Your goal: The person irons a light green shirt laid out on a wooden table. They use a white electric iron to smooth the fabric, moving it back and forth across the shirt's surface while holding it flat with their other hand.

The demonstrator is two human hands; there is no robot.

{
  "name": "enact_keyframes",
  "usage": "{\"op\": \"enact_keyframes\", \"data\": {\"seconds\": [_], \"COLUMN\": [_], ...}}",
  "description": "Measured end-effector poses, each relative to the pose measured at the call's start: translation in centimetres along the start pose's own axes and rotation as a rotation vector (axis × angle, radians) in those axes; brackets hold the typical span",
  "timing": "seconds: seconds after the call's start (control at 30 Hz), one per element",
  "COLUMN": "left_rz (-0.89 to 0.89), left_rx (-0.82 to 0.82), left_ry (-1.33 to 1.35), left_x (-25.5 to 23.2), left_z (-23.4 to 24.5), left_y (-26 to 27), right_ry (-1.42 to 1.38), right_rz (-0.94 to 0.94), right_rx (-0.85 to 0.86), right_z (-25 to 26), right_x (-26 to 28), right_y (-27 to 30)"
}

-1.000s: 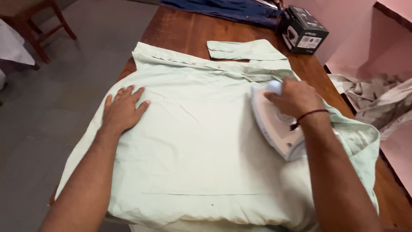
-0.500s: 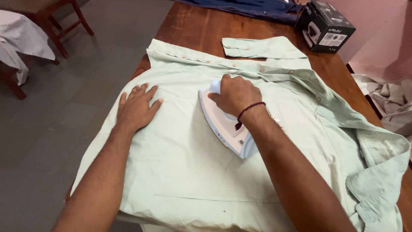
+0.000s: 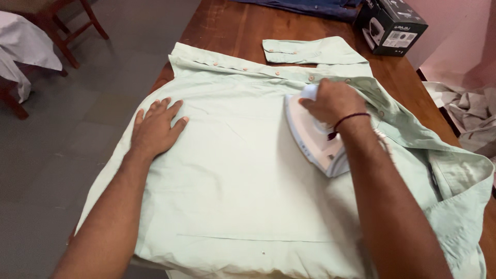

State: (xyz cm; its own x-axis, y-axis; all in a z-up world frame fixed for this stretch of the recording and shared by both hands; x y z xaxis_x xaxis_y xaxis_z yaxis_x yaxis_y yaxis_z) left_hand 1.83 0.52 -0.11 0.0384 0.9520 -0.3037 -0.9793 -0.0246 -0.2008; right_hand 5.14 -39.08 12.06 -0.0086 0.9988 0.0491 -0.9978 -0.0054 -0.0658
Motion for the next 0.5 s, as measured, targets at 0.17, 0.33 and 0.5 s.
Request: {"op": "enact_keyframes", "data": {"seconds": [0.17,0.33,0.5], "left_rz": [-0.002,0.002,-0.003], "left_rx": [-0.009,-0.006,-0.011], "left_ry": [0.006,-0.001,0.002], "left_x": [0.0,0.0,0.1], "left_z": [0.2,0.3,0.3], "left_y": [0.2,0.1,0.1], "right_ry": [0.037,0.054,0.041], "right_rz": [-0.104,-0.147,-0.232], "right_rx": [0.030,0.041,0.065], "right_z": [-0.2,0.4,0.6], "right_x": [-4.1,-6.2,-7.6], "right_y": [-0.6,-0.6,-0.2]}}
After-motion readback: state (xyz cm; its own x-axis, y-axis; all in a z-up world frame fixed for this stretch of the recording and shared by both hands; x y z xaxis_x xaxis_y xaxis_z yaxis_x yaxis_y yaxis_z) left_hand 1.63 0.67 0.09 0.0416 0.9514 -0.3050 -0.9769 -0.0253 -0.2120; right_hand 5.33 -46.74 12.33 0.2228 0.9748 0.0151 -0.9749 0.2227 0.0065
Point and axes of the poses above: each hand's wrist, its own y-axis away from the middle knuckle, its own z-axis out of the back of the hand, x = y × z, the point moved 2 cm from there along -y, towards the middle knuckle, and after that the axes turned 1 degree about y, right-handed, at the moved point
